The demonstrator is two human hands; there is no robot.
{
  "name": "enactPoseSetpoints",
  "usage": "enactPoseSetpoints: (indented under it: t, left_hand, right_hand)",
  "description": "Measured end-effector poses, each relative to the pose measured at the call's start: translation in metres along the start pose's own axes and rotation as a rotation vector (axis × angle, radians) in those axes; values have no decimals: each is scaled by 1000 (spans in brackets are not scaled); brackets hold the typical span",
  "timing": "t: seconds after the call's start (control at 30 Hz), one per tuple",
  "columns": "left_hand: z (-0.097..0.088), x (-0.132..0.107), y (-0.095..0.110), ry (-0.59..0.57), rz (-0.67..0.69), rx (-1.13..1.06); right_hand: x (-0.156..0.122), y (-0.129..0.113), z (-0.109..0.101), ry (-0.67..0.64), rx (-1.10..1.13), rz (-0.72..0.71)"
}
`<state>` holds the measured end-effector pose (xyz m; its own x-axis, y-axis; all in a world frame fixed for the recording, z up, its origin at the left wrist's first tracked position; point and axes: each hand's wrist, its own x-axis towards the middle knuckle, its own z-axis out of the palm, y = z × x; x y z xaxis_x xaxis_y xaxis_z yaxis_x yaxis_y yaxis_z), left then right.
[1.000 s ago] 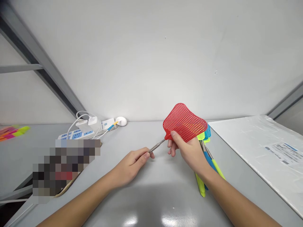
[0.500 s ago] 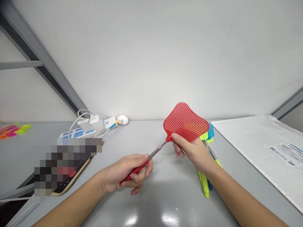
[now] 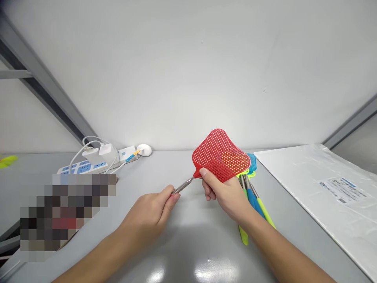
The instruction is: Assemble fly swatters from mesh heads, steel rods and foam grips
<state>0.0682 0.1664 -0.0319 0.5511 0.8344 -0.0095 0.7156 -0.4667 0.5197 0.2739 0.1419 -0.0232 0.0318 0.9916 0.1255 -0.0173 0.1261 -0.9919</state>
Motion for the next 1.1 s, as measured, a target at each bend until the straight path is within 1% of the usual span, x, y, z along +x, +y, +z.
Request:
enactPoseSetpoints:
  t: [0.1,0.2,0.23,0.33,0.4,0.5,0.57,0.6,0.73,0.8,0.87,0.97,1.03,1.1]
  left_hand:
    - [5,0,1,37,10,-22]
    - [10,-2,2,39,21,-155]
    - [11,-3,2,13,26,-225]
    - [8,-9,5,-151,45,-446]
    - [5,-12,8,-236,56,-555]
    - [3,-12,10,-254,75,-594]
    - [1,-10,8,-250,104,-535]
    - [-1,-8,6,-239,125,-481]
    - [-16,-1,-6,-131,201,-132]
    - [-26,2,-11,-75,219,38]
    - [-37,3,-16,-31,222,145]
    - [-53,1,-17,26,201,240]
    - [-63,-4,-14,58,190,281]
    - [-72,-13,-7,87,192,301]
  right_hand:
    - [-1,-6,4,8,-16,-15]
    - [-3,-13,5,29,-94,-28]
    - [-4,-15,5,34,-134,-38]
    - [-7,-18,1,31,-253,-89]
    - [-8,-16,-1,36,-310,-104]
    - [-10,-7,1,30,-350,-47]
    - [-12,-2,6,28,-350,-5]
    - [-13,-1,8,46,-353,-9]
    - [-14,-5,10,240,-399,-86]
    - [-10,-10,4,326,-372,-103]
    - [-4,-12,-5,399,-299,-138]
    - [3,-15,-20,504,-150,-197]
    - [2,-18,-27,537,-68,-212]
    - [-5,-25,-30,546,15,-200]
